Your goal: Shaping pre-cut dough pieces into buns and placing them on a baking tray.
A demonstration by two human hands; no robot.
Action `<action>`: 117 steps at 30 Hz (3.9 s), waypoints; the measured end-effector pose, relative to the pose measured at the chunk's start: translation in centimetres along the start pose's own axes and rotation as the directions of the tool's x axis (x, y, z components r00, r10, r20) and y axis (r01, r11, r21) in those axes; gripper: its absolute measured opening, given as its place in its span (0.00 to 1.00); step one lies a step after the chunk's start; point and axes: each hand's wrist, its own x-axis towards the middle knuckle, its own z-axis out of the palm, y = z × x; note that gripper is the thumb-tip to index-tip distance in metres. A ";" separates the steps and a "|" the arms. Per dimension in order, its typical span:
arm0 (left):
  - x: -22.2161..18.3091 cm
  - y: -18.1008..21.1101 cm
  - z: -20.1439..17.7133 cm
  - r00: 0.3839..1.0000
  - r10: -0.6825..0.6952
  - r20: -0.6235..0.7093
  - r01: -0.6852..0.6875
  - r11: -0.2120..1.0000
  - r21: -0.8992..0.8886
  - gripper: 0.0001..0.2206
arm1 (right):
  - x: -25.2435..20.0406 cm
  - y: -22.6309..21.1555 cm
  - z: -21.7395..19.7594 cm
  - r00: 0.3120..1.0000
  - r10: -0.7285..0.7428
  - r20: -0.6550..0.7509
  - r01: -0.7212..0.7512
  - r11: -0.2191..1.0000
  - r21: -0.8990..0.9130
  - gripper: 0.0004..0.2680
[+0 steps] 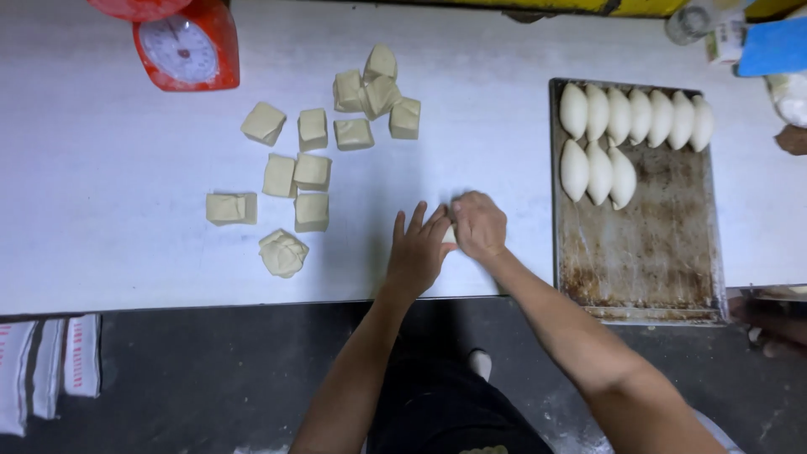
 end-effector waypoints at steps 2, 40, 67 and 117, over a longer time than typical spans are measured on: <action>0.5 -0.3 -0.2 0.999 -0.001 -0.053 -0.001 0.999 -0.041 0.23 | 0.9 2.0 3.3 0.917 -0.191 -0.350 0.093 0.956 -0.277 0.15; 4.4 1.3 0.6 0.996 -0.065 -0.061 0.032 0.898 -0.439 0.13 | -3.5 -6.0 -2.6 0.914 0.349 -0.208 -0.171 0.794 0.583 0.25; 1.5 -2.5 1.8 0.860 -0.296 -0.415 0.110 0.903 -0.416 0.09 | -2.7 0.0 -13.8 0.836 0.031 0.547 -0.277 0.885 0.374 0.23; -13.2 -7.7 -9.7 0.793 -0.595 0.128 0.138 -0.029 -0.990 0.25 | -2.0 -21.4 -0.8 0.874 0.078 0.479 -0.449 0.504 0.738 0.25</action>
